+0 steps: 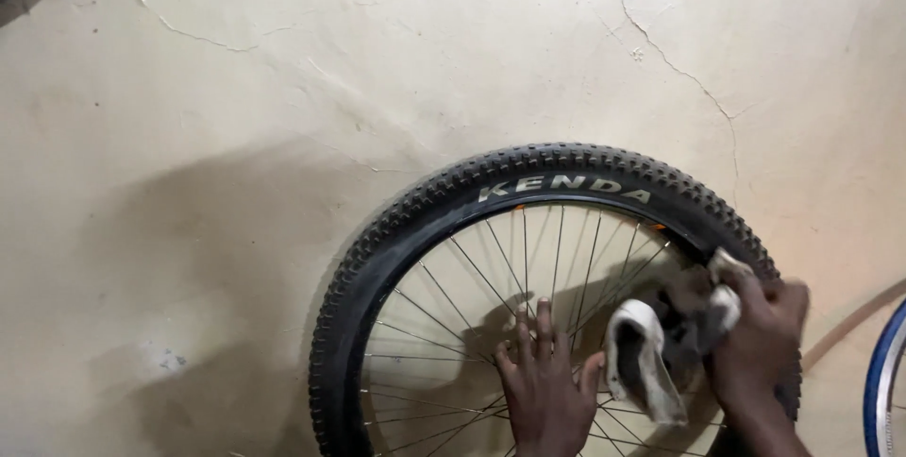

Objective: Cleaning the hub and spokes of a bicycle wheel using a cloth and a small tool.

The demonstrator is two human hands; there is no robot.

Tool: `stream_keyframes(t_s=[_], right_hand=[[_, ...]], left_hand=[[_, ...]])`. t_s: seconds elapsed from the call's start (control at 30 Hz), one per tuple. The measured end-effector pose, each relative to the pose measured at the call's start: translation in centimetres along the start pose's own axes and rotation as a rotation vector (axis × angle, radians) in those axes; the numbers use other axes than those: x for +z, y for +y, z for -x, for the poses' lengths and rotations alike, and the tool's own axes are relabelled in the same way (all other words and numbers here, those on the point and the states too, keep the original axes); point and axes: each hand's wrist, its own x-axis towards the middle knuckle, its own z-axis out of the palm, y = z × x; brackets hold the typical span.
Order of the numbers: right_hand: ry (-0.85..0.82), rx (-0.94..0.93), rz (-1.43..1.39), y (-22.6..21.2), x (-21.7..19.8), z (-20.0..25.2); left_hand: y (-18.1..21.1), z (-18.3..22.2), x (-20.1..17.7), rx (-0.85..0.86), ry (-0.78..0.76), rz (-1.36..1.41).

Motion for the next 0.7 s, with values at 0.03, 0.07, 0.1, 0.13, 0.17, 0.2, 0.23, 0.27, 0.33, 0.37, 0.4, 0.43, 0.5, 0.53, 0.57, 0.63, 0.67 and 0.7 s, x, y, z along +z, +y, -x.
stream_keyframes(t_s=[0.03, 0.07, 0.1, 0.13, 0.17, 0.2, 0.23, 0.27, 0.33, 0.37, 0.4, 0.43, 0.5, 0.53, 0.57, 0.63, 0.67, 0.7], right_hand=[[-0.002, -0.003, -0.003, 0.7, -0.3, 1.2], [-0.025, 0.042, -0.049, 1.3, -0.5, 2.2], [-0.05, 0.087, -0.095, 2.0, -0.7, 3.1], [-0.047, 0.084, -0.098, 2.1, -0.1, 3.9], [-0.089, 0.084, -0.12, 2.3, 0.4, 4.6], [-0.134, 0.088, -0.138, 2.6, 0.7, 5.6], [-0.134, 0.089, -0.137, 1.4, 1.2, 6.4], [-0.148, 0.067, -0.133, 0.1, 1.7, 7.2], [-0.159, 0.045, -0.131, -2.2, 2.4, 9.3], [-0.137, 0.024, -0.176, -3.3, 2.6, 10.6], [-0.126, 0.003, -0.222, -4.3, 2.5, 12.3], [-0.133, 0.003, -0.221, -4.7, 2.0, 12.0], [-0.102, 0.161, -0.263, -5.5, 1.4, 11.5], [-0.107, 0.161, -0.265, -5.7, 0.4, 9.8], [-0.154, 0.231, -0.27, -5.9, -0.5, 8.2], [-0.213, 0.303, -0.277, -6.4, -2.0, 4.9], [-0.187, 0.312, -0.307, -6.7, -2.3, 3.0], [-0.161, 0.321, -0.337, -7.0, -2.6, 1.0]], left_hand=[[0.2, 0.2, -0.1, -0.004, 0.002, -0.001], [0.2, 0.2, -0.2, -0.001, 0.01, 0.034], [0.3, 0.2, -0.3, 0.002, 0.018, 0.069], [0.4, 0.1, -0.1, 0.002, 0.023, 0.067], [0.5, 0.1, 0.0, 0.002, 0.073, 0.031], [0.7, 0.3, 0.2, 0.004, 0.118, -0.004], [0.7, 0.4, 0.2, 0.005, 0.117, -0.004], [0.7, 0.4, 0.2, -0.009, 0.103, 0.01], [0.7, 0.1, -0.1, -0.02, 0.093, 0.025], [0.6, -0.1, -0.4, -0.002, 0.054, 0.014], [0.5, 0.2, -0.6, 0.008, 0.007, 0.004], [0.7, 0.3, -1.1, 0.003, 0.002, 0.004], [0.8, 0.4, -1.9, 0.015, 0.024, 0.087], [0.8, 0.4, -2.2, 0.011, 0.022, 0.085], [0.8, 0.4, -2.5, 0.028, 0.027, 0.097], [0.7, 0.6, -2.8, 0.035, 0.024, 0.103], [0.6, 0.4, -2.9, 0.028, -0.045, 0.123], [0.6, 0.3, -2.9, 0.022, -0.115, 0.143]])
